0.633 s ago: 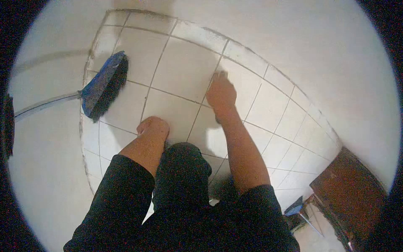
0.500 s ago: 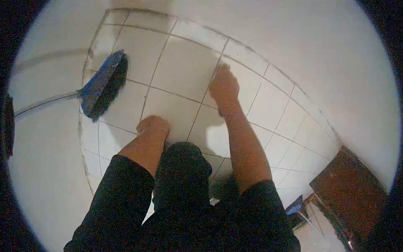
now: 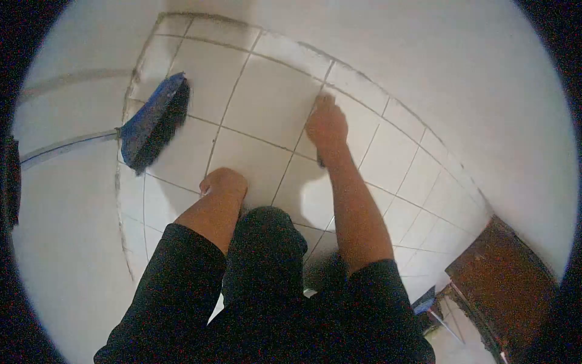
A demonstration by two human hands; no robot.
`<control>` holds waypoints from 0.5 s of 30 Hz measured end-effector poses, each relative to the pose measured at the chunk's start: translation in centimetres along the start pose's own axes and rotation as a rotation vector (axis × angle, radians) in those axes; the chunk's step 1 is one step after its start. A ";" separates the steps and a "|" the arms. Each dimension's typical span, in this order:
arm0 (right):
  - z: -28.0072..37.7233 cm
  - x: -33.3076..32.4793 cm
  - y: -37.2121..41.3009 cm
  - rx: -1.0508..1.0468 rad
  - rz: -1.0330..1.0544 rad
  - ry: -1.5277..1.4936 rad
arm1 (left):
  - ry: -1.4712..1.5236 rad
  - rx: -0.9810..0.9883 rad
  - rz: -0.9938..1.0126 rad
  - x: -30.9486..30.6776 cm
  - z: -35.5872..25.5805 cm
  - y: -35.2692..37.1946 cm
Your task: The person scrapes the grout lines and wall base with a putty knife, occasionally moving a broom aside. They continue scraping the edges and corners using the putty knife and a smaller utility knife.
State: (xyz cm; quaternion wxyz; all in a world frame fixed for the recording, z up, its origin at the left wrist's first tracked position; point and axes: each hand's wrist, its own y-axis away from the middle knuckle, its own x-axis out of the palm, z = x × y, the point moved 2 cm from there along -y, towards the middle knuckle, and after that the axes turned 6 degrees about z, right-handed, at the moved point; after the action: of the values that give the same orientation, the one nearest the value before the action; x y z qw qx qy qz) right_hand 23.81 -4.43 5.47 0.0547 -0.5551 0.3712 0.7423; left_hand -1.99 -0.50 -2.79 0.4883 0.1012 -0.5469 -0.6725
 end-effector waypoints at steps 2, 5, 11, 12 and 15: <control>0.8 1.5 2.0 -0.010 -0.069 -0.041 | 0.112 0.050 -0.110 -0.7 0.2 1.1; 0.7 2.2 1.6 0.002 -0.079 0.013 | 0.095 0.029 0.033 -1.3 -0.7 -1.4; 0.4 0.3 -1.0 0.053 -0.059 -0.180 | -0.146 0.102 -0.032 -0.1 -0.2 0.9; 0.3 1.4 -0.2 0.057 -0.056 -0.186 | -0.177 0.103 -0.071 -0.1 -0.4 -1.0; 1.6 0.8 1.9 0.036 0.033 -0.101 | -0.025 0.133 -0.129 0.0 0.8 1.9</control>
State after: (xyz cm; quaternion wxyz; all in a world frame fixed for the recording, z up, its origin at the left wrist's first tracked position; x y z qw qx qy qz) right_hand 21.32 -5.10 5.84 0.0710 -0.5096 0.3906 0.7634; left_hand -1.52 0.15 -0.86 0.4292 0.1601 -0.5887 -0.6661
